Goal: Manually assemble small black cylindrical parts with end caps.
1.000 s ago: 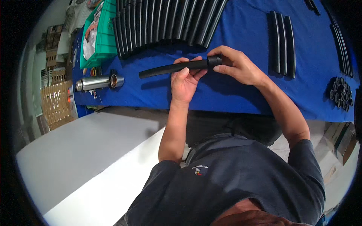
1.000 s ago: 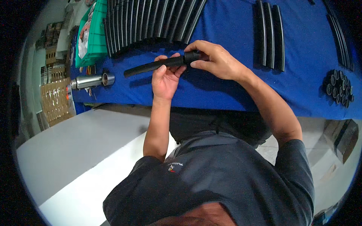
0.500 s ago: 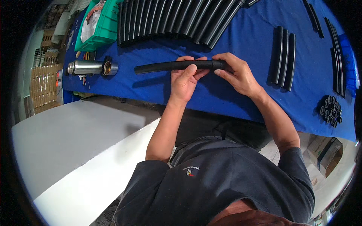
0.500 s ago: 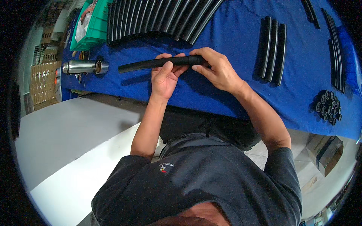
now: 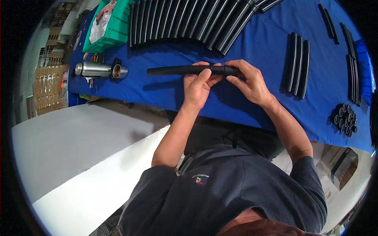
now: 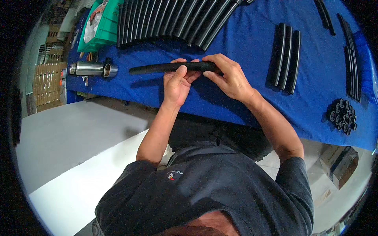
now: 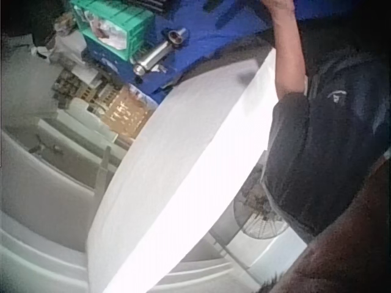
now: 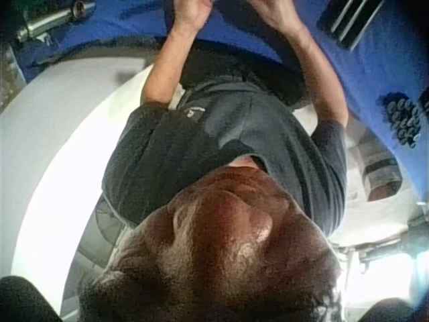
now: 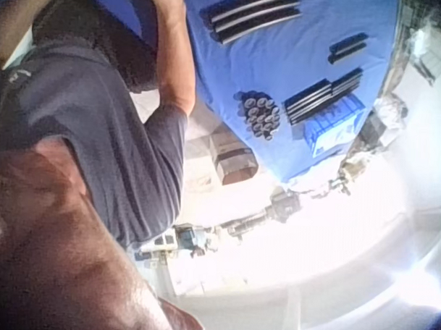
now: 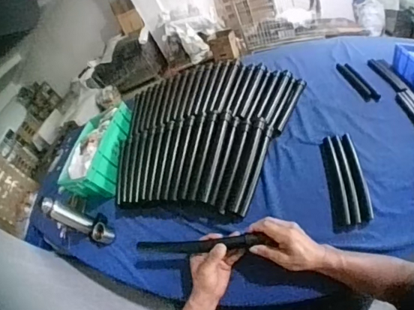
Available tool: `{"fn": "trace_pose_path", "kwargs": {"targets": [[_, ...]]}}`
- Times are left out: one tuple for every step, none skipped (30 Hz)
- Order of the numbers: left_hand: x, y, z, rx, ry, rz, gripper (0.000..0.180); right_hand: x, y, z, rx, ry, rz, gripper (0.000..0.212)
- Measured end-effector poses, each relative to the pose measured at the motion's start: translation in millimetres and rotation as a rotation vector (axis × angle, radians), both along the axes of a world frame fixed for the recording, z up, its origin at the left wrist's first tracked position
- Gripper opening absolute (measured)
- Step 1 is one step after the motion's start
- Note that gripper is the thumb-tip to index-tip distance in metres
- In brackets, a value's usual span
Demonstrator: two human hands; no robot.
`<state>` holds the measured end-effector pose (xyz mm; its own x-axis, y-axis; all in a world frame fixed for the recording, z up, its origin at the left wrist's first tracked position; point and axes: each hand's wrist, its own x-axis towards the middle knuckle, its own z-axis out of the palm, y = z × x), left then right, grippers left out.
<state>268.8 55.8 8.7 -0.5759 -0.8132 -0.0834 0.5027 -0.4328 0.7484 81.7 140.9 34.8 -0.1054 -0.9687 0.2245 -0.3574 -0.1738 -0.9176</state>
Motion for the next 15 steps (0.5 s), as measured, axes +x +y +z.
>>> {"fn": "trace_pose_path", "kwargs": {"targets": [[-0.6,-0.8,1.3,0.013,0.01,0.0,0.024,-0.7,-0.8,0.7,-0.006,0.002,-0.004,0.037],[-2.0,-1.4,2.8,0.027,0.02,-0.005,0.025,-1.5,-1.2,1.5,0.005,-0.043,-0.004,0.036],[-1.7,-2.4,0.1,0.023,0.023,-0.014,0.025,-2.3,-2.0,1.9,0.016,-0.089,-0.004,0.036],[0.4,-4.0,-6.1,-0.057,0.01,-0.034,0.026,-2.2,-4.9,-0.8,0.011,-0.086,-0.014,0.036],[0.8,-4.1,-7.6,-0.133,-0.004,-0.055,0.028,-1.1,-8.3,-5.0,-0.054,-0.075,0.007,0.035],[1.4,-4.8,-9.0,-0.133,-0.002,-0.067,0.028,-1.0,-9.4,-7.2,-0.119,-0.064,0.028,0.034],[2.5,-5.8,-10.2,-0.135,-0.002,-0.1,0.031,-2.4,-7.7,-7.7,-0.119,-0.063,0.016,0.034],[0.7,-8.4,-6.5,-0.14,-0.002,-0.135,0.034,-5.3,-7.0,-5.7,-0.04,-0.11,0.01,0.033],[-0.1,-9.3,-2.7,-0.144,-0.001,-0.152,0.034,-8.2,-6.0,-3.5,0.038,-0.16,0.004,0.031],[0.5,-9.0,1.4,-0.048,0.061,-0.114,0.034,-11.4,-4.6,-0.3,0.033,-0.161,-0.012,0.031],[3.9,-10.5,5.9,0.049,0.12,-0.072,0.034,-12.2,-4.0,2.9,0.099,-0.151,-0.007,0.031],[11.3,-16.3,3.2,0.094,0.196,-0.037,0.029,-12.5,-3.6,4.4,0.165,-0.142,-0.003,0.03],[16.2,-21.2,-3.4,0.093,0.191,-0.048,0.029,-12.1,-4.5,4.0,0.162,-0.147,-0.014,0.03],[18.0,-23.0,-5.6,0.06,0.196,-0.067,0.027,-11.8,-4.8,4.1,0.168,-0.15,-0.006,0.029],[19.0,-24.3,-8.6,0.028,0.201,-0.086,0.025,-11.7,-5.0,3.7,0.175,-0.153,0.003,0.028]]}}
